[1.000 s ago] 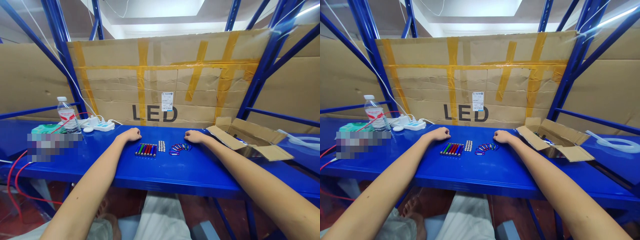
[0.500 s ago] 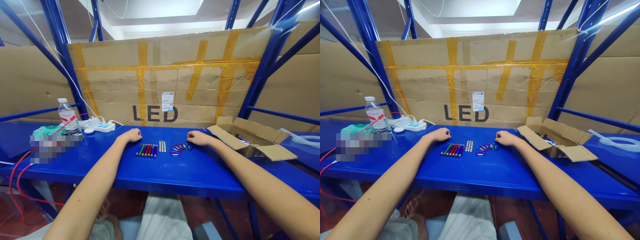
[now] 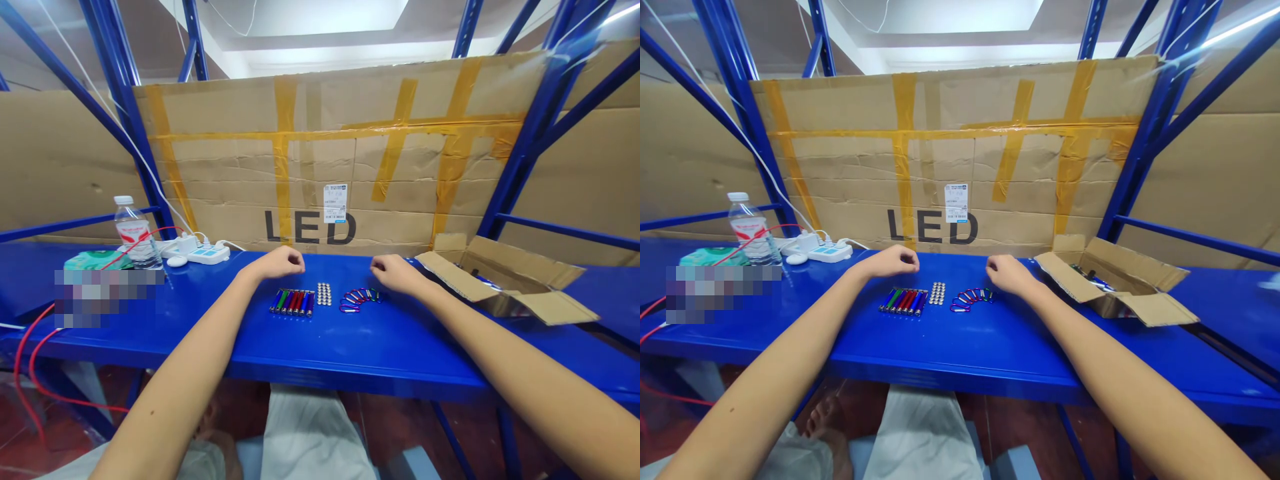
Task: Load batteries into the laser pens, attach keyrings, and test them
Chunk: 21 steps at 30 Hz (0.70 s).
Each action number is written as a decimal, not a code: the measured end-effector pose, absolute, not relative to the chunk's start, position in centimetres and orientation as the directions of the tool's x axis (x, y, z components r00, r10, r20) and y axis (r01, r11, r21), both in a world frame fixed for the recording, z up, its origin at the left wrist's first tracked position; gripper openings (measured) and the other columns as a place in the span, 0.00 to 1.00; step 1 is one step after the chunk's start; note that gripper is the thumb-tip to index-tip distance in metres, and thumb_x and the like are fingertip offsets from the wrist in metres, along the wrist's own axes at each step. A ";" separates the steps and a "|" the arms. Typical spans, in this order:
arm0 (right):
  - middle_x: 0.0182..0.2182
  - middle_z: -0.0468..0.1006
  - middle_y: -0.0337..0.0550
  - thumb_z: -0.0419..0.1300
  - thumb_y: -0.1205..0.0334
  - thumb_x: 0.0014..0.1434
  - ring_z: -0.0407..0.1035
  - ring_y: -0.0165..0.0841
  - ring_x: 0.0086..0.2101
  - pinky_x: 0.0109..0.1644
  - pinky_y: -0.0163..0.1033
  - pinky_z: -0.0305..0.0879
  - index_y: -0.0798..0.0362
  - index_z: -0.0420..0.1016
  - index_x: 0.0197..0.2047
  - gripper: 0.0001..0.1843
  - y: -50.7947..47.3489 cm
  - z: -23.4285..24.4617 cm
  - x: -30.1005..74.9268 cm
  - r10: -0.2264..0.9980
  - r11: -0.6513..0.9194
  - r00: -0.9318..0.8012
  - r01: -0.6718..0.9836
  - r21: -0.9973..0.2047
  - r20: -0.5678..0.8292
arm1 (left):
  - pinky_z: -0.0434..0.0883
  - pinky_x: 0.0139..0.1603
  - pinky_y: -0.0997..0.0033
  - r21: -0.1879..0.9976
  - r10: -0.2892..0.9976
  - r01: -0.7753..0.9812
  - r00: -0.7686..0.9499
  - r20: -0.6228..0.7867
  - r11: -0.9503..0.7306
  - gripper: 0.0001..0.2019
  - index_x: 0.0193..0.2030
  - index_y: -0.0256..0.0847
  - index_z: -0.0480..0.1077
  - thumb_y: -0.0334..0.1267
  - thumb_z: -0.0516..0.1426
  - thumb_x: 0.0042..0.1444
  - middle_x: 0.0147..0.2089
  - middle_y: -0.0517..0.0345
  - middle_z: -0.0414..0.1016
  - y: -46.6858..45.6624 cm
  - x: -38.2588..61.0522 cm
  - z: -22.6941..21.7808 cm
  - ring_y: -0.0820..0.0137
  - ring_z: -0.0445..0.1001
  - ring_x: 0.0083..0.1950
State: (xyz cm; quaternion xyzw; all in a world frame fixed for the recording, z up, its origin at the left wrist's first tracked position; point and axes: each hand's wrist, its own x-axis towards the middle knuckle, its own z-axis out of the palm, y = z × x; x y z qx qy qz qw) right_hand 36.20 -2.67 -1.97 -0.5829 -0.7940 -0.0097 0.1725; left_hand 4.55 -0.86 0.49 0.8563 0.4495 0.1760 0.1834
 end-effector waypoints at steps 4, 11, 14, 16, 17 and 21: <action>0.38 0.78 0.48 0.51 0.65 0.62 0.69 0.38 0.42 0.49 0.41 0.63 0.52 0.78 0.40 0.13 -6.6 -1.2 32.1 0.648 0.724 -0.594 0.674 -0.145 0.477 | 0.67 0.42 0.73 0.466 0.789 0.680 0.611 0.068 -0.567 0.10 0.34 0.38 0.76 0.40 0.58 0.48 0.36 0.55 0.79 -1.8 6.3 0.5 0.69 0.73 0.39; 0.44 0.78 0.50 0.52 0.68 0.63 0.66 0.38 0.47 0.56 0.47 0.63 0.56 0.77 0.48 0.15 -10.3 -2.8 27.6 0.260 0.955 -0.866 0.297 0.022 0.427 | 0.66 0.36 0.73 0.426 0.778 0.703 0.628 0.006 -0.570 0.11 0.33 0.38 0.78 0.39 0.58 0.46 0.32 0.57 0.79 -1.7 6.6 -0.6 0.69 0.73 0.34; 0.47 0.79 0.48 0.51 0.67 0.64 0.66 0.39 0.50 0.59 0.49 0.61 0.56 0.77 0.50 0.16 -10.0 -3.2 27.6 0.271 0.952 -0.877 0.306 0.026 0.396 | 0.66 0.35 0.73 0.418 0.778 0.708 0.628 -0.006 -0.569 0.11 0.34 0.38 0.78 0.38 0.57 0.46 0.32 0.57 0.79 -1.7 6.7 -0.6 0.70 0.73 0.33; 0.48 0.79 0.47 0.51 0.67 0.64 0.66 0.39 0.51 0.60 0.49 0.60 0.56 0.77 0.50 0.16 -9.9 -3.2 27.7 0.273 0.953 -0.883 0.303 0.019 0.381 | 0.66 0.35 0.73 0.414 0.780 0.712 0.626 -0.008 -0.567 0.11 0.34 0.38 0.78 0.38 0.57 0.46 0.32 0.57 0.79 -1.8 6.9 -0.6 0.70 0.73 0.33; 0.49 0.79 0.47 0.52 0.67 0.64 0.66 0.39 0.51 0.61 0.49 0.59 0.56 0.77 0.50 0.16 -9.9 -3.2 27.8 0.273 0.954 -0.885 0.300 0.013 0.378 | 0.66 0.35 0.74 0.412 0.780 0.713 0.626 -0.009 -0.567 0.11 0.34 0.38 0.78 0.37 0.57 0.46 0.32 0.57 0.79 -1.8 7.0 -0.6 0.70 0.73 0.33; 0.48 0.79 0.47 0.52 0.70 0.62 0.67 0.38 0.52 0.62 0.49 0.57 0.56 0.78 0.48 0.16 -10.1 -3.1 27.7 0.255 0.964 -0.887 0.264 -0.030 0.386 | 0.66 0.35 0.74 0.406 0.780 0.714 0.625 -0.004 -0.570 0.11 0.33 0.37 0.78 0.37 0.57 0.46 0.31 0.57 0.79 -2.1 7.3 -0.6 0.70 0.72 0.33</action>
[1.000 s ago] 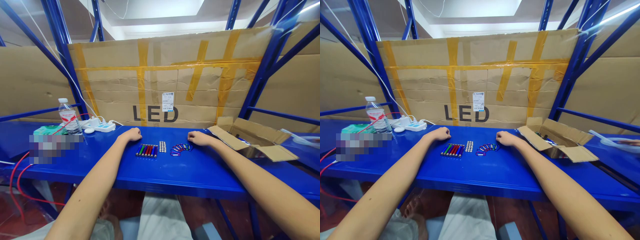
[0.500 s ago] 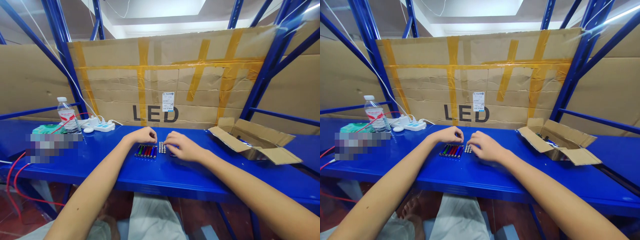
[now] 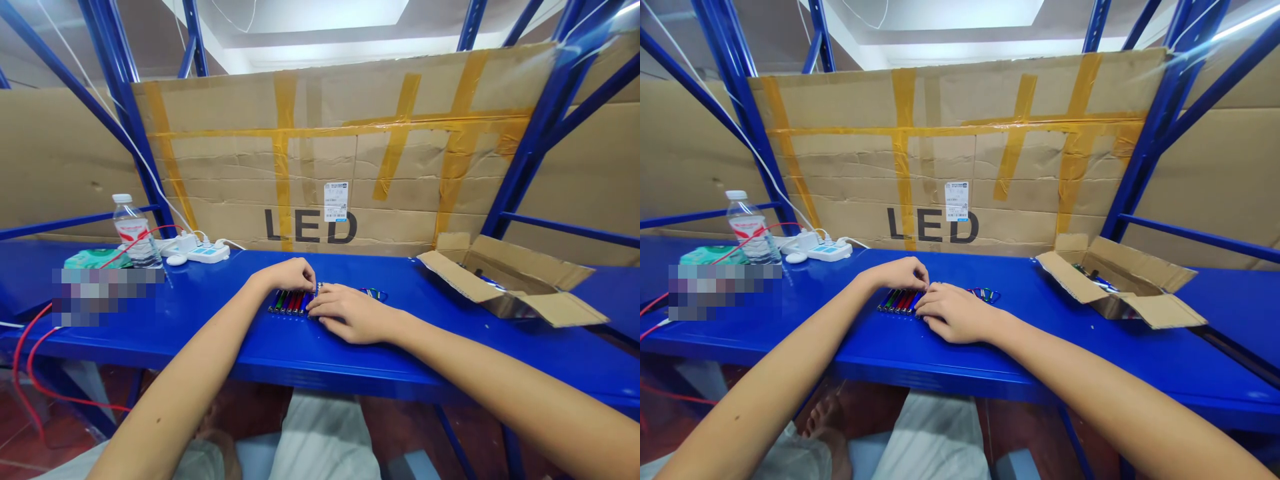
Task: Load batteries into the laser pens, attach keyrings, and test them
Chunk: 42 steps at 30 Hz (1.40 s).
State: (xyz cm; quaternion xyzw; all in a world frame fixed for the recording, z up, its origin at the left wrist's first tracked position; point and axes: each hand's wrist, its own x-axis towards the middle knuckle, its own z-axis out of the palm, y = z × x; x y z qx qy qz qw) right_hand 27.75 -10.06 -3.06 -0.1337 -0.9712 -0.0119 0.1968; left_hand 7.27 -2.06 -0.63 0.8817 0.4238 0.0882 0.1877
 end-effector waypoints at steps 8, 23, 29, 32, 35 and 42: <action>0.41 0.80 0.46 0.54 0.73 0.59 0.71 0.34 0.45 0.54 0.42 0.65 0.55 0.78 0.41 0.12 -11.2 -2.0 28.5 0.236 0.950 -0.903 0.137 -0.279 0.360 | 0.64 0.31 0.74 0.338 0.847 0.783 0.523 0.097 -0.522 0.07 0.29 0.38 0.77 0.36 0.58 0.47 0.29 0.57 0.78 -2.2 7.1 -0.8 0.70 0.73 0.31; 0.32 0.71 0.39 0.61 0.68 0.53 0.62 0.29 0.31 0.35 0.34 0.60 0.53 0.68 0.34 0.05 -11.4 -0.6 30.1 0.580 0.779 -0.808 0.509 -0.367 0.110 | 0.67 0.42 0.71 0.225 0.718 0.688 0.612 0.333 -0.690 0.09 0.35 0.39 0.76 0.34 0.54 0.54 0.38 0.55 0.79 -1.9 7.9 -1.2 0.68 0.74 0.39; 0.37 0.76 0.43 0.56 0.71 0.53 0.68 0.31 0.34 0.39 0.36 0.63 0.54 0.71 0.44 0.14 -8.7 0.2 32.9 0.687 0.715 -0.666 0.550 -0.432 0.290 | 0.67 0.50 0.70 0.173 0.690 0.675 0.653 0.313 -0.717 0.17 0.43 0.38 0.76 0.27 0.48 0.54 0.45 0.53 0.78 -2.1 8.8 -1.7 0.67 0.74 0.46; 0.39 0.77 0.44 0.55 0.72 0.53 0.68 0.32 0.35 0.40 0.37 0.63 0.54 0.71 0.45 0.15 -7.4 -0.3 33.6 0.737 0.675 -0.574 0.640 -0.368 0.355 | 0.66 0.52 0.70 0.120 0.681 0.677 0.684 0.262 -0.726 0.22 0.44 0.37 0.76 0.23 0.47 0.49 0.47 0.51 0.77 -2.5 9.5 -1.8 0.66 0.73 0.49; 0.39 0.77 0.45 0.55 0.73 0.54 0.68 0.32 0.36 0.41 0.38 0.64 0.54 0.71 0.45 0.16 -6.9 -0.7 33.7 0.741 0.670 -0.575 0.672 -0.316 0.347 | 0.66 0.52 0.69 0.061 0.668 0.674 0.710 0.222 -0.736 0.23 0.45 0.37 0.76 0.21 0.47 0.46 0.47 0.50 0.76 -2.8 10.2 -1.8 0.65 0.72 0.49; 0.38 0.77 0.47 0.56 0.74 0.55 0.69 0.32 0.35 0.40 0.38 0.64 0.55 0.72 0.47 0.16 -7.2 -0.8 33.3 0.746 0.665 -0.582 0.680 -0.309 0.323 | 0.66 0.48 0.68 -0.032 0.657 0.670 0.735 0.170 -0.742 0.22 0.42 0.39 0.76 0.21 0.48 0.44 0.45 0.49 0.75 -3.2 10.8 -2.2 0.63 0.72 0.47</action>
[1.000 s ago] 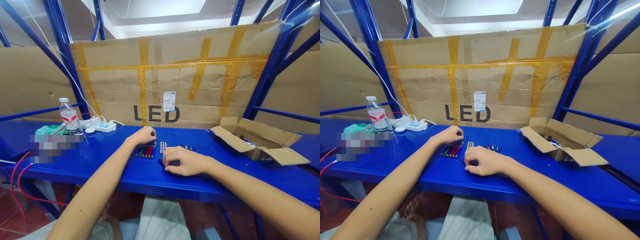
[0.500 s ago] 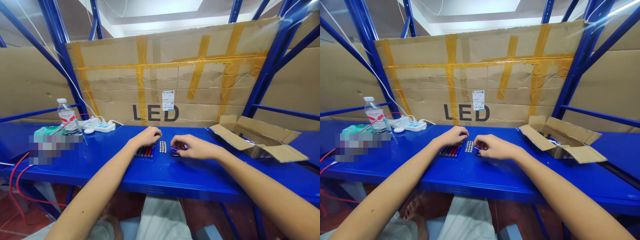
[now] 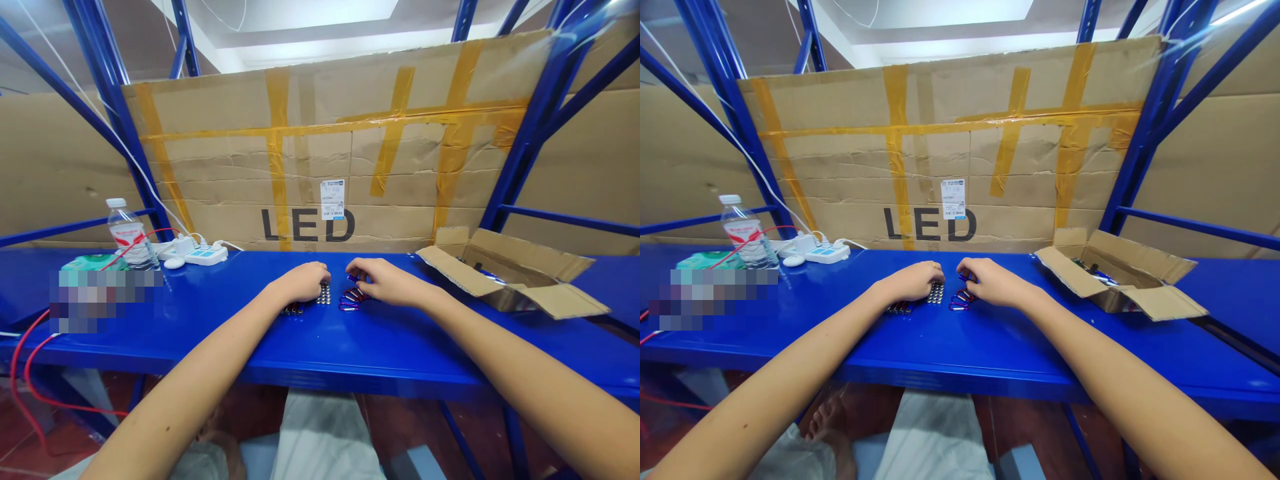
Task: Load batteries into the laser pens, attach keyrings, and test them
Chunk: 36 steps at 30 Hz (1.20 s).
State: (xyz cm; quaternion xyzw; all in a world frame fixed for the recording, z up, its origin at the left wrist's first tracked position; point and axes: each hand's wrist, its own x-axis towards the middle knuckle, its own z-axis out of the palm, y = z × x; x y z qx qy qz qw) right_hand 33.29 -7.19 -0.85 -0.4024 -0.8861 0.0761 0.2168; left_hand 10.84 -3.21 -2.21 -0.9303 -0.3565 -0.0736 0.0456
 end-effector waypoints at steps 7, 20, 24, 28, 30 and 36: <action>0.40 0.78 0.47 0.55 0.74 0.55 0.70 0.33 0.36 0.41 0.38 0.65 0.55 0.72 0.47 0.17 -7.0 -1.0 33.3 0.756 0.653 -0.571 0.693 -0.305 0.321 | 0.66 0.48 0.69 -0.012 0.696 0.706 0.700 0.158 -0.708 0.22 0.43 0.39 0.76 0.21 0.49 0.45 0.46 0.48 0.75 -3.6 10.8 -2.1 0.63 0.72 0.47; 0.42 0.78 0.49 0.55 0.76 0.54 0.71 0.36 0.41 0.48 0.44 0.68 0.56 0.73 0.47 0.18 -5.6 -2.4 33.0 0.732 0.663 -0.475 0.660 -0.353 0.487 | 0.66 0.52 0.70 0.128 0.775 0.767 0.607 0.174 -0.629 0.24 0.46 0.39 0.77 0.22 0.49 0.45 0.50 0.50 0.78 -1.4 8.5 -2.0 0.64 0.73 0.51; 0.41 0.78 0.48 0.56 0.75 0.54 0.72 0.35 0.40 0.48 0.43 0.69 0.55 0.74 0.47 0.17 -5.3 -2.6 32.8 0.728 0.664 -0.455 0.652 -0.366 0.512 | 0.67 0.51 0.70 0.233 0.812 0.781 0.529 0.247 -0.580 0.19 0.44 0.39 0.78 0.26 0.50 0.51 0.48 0.51 0.79 0.0 6.7 -2.0 0.65 0.74 0.49; 0.41 0.78 0.48 0.58 0.74 0.55 0.73 0.34 0.39 0.47 0.43 0.69 0.55 0.75 0.46 0.16 -5.3 -2.5 32.3 0.760 0.632 -0.399 0.637 -0.441 0.513 | 0.67 0.50 0.70 0.288 0.821 0.769 0.529 0.215 -0.571 0.13 0.41 0.40 0.78 0.35 0.54 0.55 0.46 0.52 0.80 0.7 6.2 -2.4 0.65 0.75 0.48; 0.40 0.79 0.48 0.58 0.73 0.54 0.73 0.34 0.38 0.47 0.42 0.70 0.55 0.75 0.45 0.15 -5.3 -2.5 32.0 0.787 0.607 -0.366 0.600 -0.520 0.496 | 0.67 0.49 0.71 0.318 0.819 0.755 0.542 0.190 -0.573 0.11 0.40 0.40 0.79 0.37 0.56 0.54 0.45 0.53 0.80 0.8 6.4 -2.6 0.65 0.75 0.47; 0.35 0.79 0.43 0.60 0.68 0.52 0.72 0.33 0.36 0.44 0.42 0.68 0.55 0.74 0.40 0.10 -5.6 -2.6 31.4 0.799 0.601 -0.366 0.482 -0.638 0.476 | 0.68 0.43 0.73 0.354 0.830 0.755 0.538 0.147 -0.552 0.08 0.35 0.39 0.79 0.36 0.58 0.50 0.37 0.54 0.81 1.1 7.2 -2.8 0.67 0.76 0.42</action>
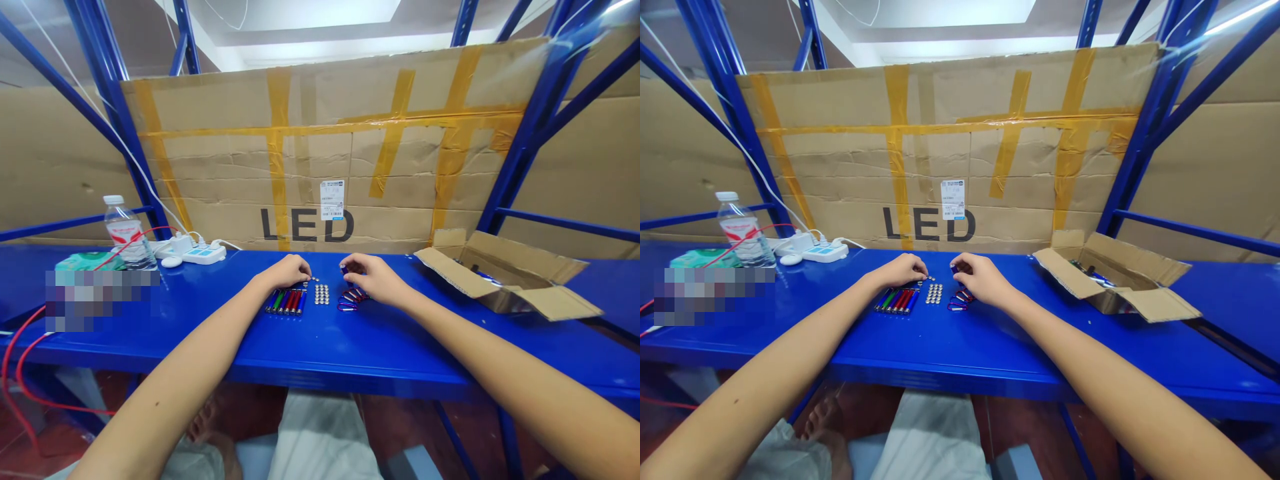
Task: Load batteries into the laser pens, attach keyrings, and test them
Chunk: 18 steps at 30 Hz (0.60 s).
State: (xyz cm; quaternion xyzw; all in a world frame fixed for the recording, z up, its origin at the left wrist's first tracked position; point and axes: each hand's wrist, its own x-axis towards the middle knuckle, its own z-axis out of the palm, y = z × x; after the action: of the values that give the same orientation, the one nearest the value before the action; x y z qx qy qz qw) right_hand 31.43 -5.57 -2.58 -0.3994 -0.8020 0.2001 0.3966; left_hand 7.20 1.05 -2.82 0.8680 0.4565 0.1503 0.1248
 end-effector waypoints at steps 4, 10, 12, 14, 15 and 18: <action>0.34 0.78 0.43 0.60 0.66 0.51 0.70 0.33 0.36 0.43 0.42 0.66 0.55 0.74 0.36 0.08 -5.7 -2.6 31.3 0.784 0.621 -0.388 0.492 -0.610 0.485 | 0.67 0.37 0.73 0.417 0.874 0.778 0.476 0.098 -0.470 0.08 0.32 0.37 0.77 0.35 0.59 0.45 0.32 0.56 0.79 1.4 7.3 -2.9 0.69 0.74 0.35; 0.35 0.77 0.43 0.59 0.67 0.52 0.69 0.33 0.37 0.44 0.42 0.64 0.54 0.72 0.36 0.06 -5.9 -2.6 31.2 0.769 0.639 -0.410 0.504 -0.581 0.491 | 0.66 0.35 0.72 0.434 0.879 0.779 0.473 0.067 -0.452 0.06 0.28 0.37 0.75 0.36 0.59 0.44 0.30 0.56 0.78 1.5 6.4 -2.8 0.70 0.73 0.32; 0.36 0.77 0.43 0.58 0.67 0.53 0.69 0.34 0.38 0.45 0.42 0.64 0.54 0.72 0.37 0.06 -5.9 -2.6 31.2 0.765 0.644 -0.415 0.496 -0.583 0.492 | 0.66 0.35 0.72 0.414 0.876 0.778 0.465 0.124 -0.472 0.06 0.29 0.38 0.75 0.35 0.58 0.45 0.30 0.57 0.78 1.2 6.2 -2.4 0.70 0.73 0.33; 0.36 0.76 0.43 0.57 0.67 0.54 0.69 0.34 0.38 0.46 0.43 0.65 0.54 0.71 0.38 0.07 -5.9 -2.7 31.2 0.761 0.649 -0.417 0.461 -0.606 0.498 | 0.65 0.36 0.72 0.388 0.860 0.768 0.445 0.249 -0.510 0.06 0.32 0.38 0.75 0.35 0.58 0.48 0.32 0.56 0.78 0.5 6.3 -1.8 0.70 0.73 0.34; 0.37 0.76 0.43 0.57 0.67 0.54 0.70 0.34 0.39 0.47 0.43 0.65 0.54 0.71 0.39 0.07 -5.9 -2.7 31.2 0.761 0.647 -0.415 0.435 -0.626 0.499 | 0.65 0.37 0.72 0.373 0.837 0.755 0.436 0.330 -0.540 0.06 0.33 0.38 0.75 0.36 0.57 0.49 0.33 0.56 0.78 0.1 6.5 -1.4 0.70 0.73 0.35; 0.37 0.74 0.43 0.55 0.66 0.56 0.70 0.33 0.38 0.45 0.43 0.68 0.53 0.69 0.42 0.10 -5.8 -2.8 31.2 0.779 0.615 -0.405 0.347 -0.708 0.478 | 0.66 0.38 0.72 0.335 0.724 0.671 0.455 0.519 -0.661 0.09 0.38 0.38 0.75 0.39 0.55 0.56 0.35 0.56 0.78 -1.7 7.9 -0.2 0.72 0.72 0.35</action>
State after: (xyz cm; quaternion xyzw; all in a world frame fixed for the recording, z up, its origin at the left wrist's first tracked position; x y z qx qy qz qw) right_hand 31.24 -5.79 -2.84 -0.3534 -0.7968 0.2604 0.4153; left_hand 7.91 -1.73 -0.22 0.8519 0.4094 0.3241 0.0410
